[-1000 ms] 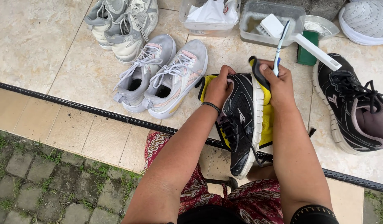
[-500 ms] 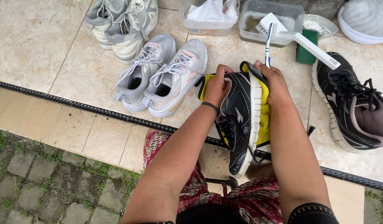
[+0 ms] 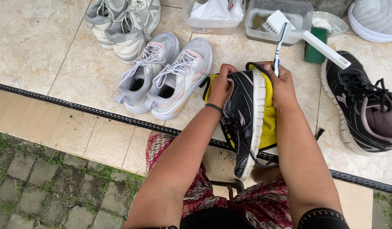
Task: Cleaning sneakers using a toothbrush and cleaning solution
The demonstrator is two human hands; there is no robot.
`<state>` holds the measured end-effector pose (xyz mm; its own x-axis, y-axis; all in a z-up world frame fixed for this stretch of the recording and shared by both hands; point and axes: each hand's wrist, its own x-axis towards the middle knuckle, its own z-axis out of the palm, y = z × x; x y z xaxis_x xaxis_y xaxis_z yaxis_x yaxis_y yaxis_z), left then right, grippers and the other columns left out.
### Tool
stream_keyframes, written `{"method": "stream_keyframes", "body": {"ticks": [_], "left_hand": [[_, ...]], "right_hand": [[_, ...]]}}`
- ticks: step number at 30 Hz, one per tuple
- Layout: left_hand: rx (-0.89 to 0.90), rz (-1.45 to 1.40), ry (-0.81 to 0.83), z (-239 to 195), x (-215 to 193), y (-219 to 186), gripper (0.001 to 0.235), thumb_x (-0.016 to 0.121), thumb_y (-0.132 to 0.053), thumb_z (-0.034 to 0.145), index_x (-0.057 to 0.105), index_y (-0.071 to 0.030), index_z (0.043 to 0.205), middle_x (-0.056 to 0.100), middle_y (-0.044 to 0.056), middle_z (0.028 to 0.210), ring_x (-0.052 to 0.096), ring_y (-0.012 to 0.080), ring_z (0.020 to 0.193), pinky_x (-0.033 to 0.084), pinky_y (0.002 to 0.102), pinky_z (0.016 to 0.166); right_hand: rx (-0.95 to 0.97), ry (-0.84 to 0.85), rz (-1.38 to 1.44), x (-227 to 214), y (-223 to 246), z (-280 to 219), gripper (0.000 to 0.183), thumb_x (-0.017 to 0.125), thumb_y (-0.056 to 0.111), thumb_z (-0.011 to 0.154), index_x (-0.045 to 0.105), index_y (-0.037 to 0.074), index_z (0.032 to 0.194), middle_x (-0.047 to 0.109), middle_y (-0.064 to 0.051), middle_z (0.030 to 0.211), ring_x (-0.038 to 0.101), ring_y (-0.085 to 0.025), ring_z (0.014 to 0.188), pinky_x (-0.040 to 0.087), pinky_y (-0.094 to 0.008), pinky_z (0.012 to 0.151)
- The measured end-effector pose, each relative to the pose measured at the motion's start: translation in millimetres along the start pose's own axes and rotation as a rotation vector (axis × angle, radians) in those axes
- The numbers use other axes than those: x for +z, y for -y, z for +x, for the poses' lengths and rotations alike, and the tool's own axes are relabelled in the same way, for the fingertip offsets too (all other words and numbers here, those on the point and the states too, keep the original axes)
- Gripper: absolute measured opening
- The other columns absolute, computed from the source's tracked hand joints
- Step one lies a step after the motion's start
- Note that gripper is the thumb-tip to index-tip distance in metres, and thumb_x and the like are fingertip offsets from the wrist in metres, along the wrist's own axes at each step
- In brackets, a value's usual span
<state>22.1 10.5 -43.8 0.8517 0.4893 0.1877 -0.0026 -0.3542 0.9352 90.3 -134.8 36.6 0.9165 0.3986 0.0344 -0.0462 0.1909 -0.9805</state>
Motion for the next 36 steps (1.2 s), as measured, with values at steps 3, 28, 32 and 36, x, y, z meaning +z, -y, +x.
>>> {"method": "stream_keyframes", "body": {"ticks": [3, 28, 32, 36], "left_hand": [[0.016, -0.003, -0.012, -1.0, -0.5, -6.5, 0.023, 0.055, -0.009, 0.091, 0.051, -0.024, 0.109, 0.073, 0.018, 0.097, 0.066, 0.0496, 0.101, 0.051, 0.058, 0.088], [-0.242, -0.467, -0.135, 21.3, -3.4, 29.4, 0.031, 0.043, -0.007, 0.082, 0.048, -0.019, 0.109, 0.052, 0.002, 0.099, 0.047, 0.0112, 0.088, 0.041, 0.027, 0.08], [-0.115, -0.308, -0.147, 13.0, -1.4, 34.2, 0.029, 0.056, -0.004, 0.086, 0.046, -0.014, 0.111, 0.062, 0.009, 0.101, 0.057, 0.0224, 0.096, 0.043, 0.035, 0.091], [-0.298, -0.505, -0.153, 23.1, 0.5, 47.3, 0.026, 0.062, -0.027, 0.09, 0.053, -0.018, 0.113, 0.064, 0.013, 0.089, 0.062, 0.0278, 0.087, 0.044, 0.034, 0.091]], "right_hand": [[0.002, -0.065, 0.005, -26.8, -45.1, 29.0, 0.017, 0.076, 0.021, 0.101, 0.072, 0.009, 0.09, 0.064, 0.004, 0.069, 0.06, -0.002, 0.056, 0.048, -0.014, 0.057], [0.02, 0.336, -0.024, -95.1, -7.6, 3.7, 0.038, 0.067, 0.004, 0.098, 0.058, 0.009, 0.135, 0.068, -0.007, 0.095, 0.066, -0.016, 0.067, 0.05, -0.023, 0.057], [-0.009, 0.278, -0.017, -81.5, -25.2, -4.6, 0.025, 0.065, 0.01, 0.103, 0.066, 0.002, 0.127, 0.067, -0.016, 0.093, 0.067, -0.02, 0.065, 0.057, -0.025, 0.056], [-0.014, 0.368, 0.036, -82.6, -24.1, -4.2, 0.019, 0.065, 0.001, 0.098, 0.07, 0.0, 0.116, 0.065, -0.015, 0.081, 0.065, -0.018, 0.054, 0.049, -0.022, 0.043]]}}
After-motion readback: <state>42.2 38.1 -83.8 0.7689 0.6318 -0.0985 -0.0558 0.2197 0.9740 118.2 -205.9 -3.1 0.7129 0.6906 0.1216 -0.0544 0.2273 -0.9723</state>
